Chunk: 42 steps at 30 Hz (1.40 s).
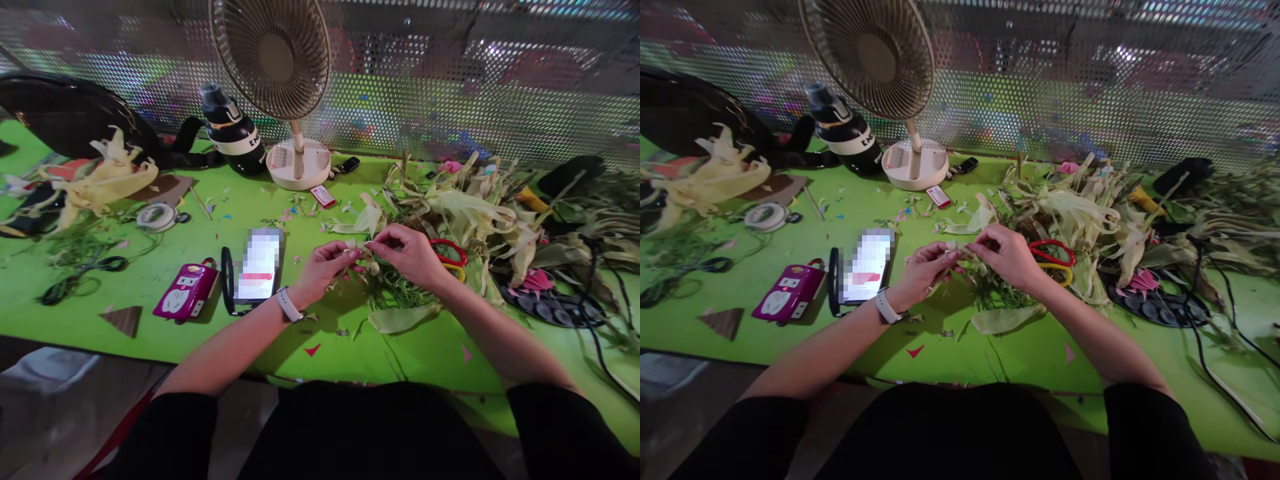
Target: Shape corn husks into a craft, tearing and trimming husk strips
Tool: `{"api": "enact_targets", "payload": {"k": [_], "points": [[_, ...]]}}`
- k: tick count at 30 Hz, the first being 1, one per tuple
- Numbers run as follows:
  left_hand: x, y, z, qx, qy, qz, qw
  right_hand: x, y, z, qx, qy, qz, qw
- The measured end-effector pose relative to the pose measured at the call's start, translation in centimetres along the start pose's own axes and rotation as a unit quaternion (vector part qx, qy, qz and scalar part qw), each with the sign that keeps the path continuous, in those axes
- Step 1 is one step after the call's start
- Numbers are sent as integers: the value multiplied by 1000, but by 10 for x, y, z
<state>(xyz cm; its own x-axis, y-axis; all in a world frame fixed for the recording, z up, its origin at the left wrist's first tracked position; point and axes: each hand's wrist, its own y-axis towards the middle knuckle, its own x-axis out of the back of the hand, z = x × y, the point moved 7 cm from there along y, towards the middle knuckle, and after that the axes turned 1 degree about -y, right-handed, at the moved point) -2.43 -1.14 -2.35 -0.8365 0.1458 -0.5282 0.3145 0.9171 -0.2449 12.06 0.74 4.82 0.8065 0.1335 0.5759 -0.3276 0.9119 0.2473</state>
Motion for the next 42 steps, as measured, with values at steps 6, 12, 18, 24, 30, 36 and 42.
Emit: {"api": "enact_targets", "payload": {"k": [6, 12, 18, 24, 30, 36, 42], "points": [[5, 3, -4, -4, -31, -23, 999, 1, 3, -17, -39, 34, -41, 998], [14, 5, -9, -36, -66, -88, 993, -19, -4, -27, -100, 92, 0, 991], [15, 3, -13, -50, -58, -116, 990, -34, -9, -23, -110, 121, 59, 985], [24, 4, -17, -111, -2, -143, 983, -26, -20, 20, 111, -223, 60, 967], [-2, 0, -14, -126, 159, 1, 979, -19, -36, 63, 302, -339, 24, 891], [-15, -7, -11, -88, 141, 78, 983, 5, -9, 20, 86, -129, -55, 986], [-15, -10, -11, -67, 109, 86, 988, -6, -6, 2, -8, -31, -40, 999]]}}
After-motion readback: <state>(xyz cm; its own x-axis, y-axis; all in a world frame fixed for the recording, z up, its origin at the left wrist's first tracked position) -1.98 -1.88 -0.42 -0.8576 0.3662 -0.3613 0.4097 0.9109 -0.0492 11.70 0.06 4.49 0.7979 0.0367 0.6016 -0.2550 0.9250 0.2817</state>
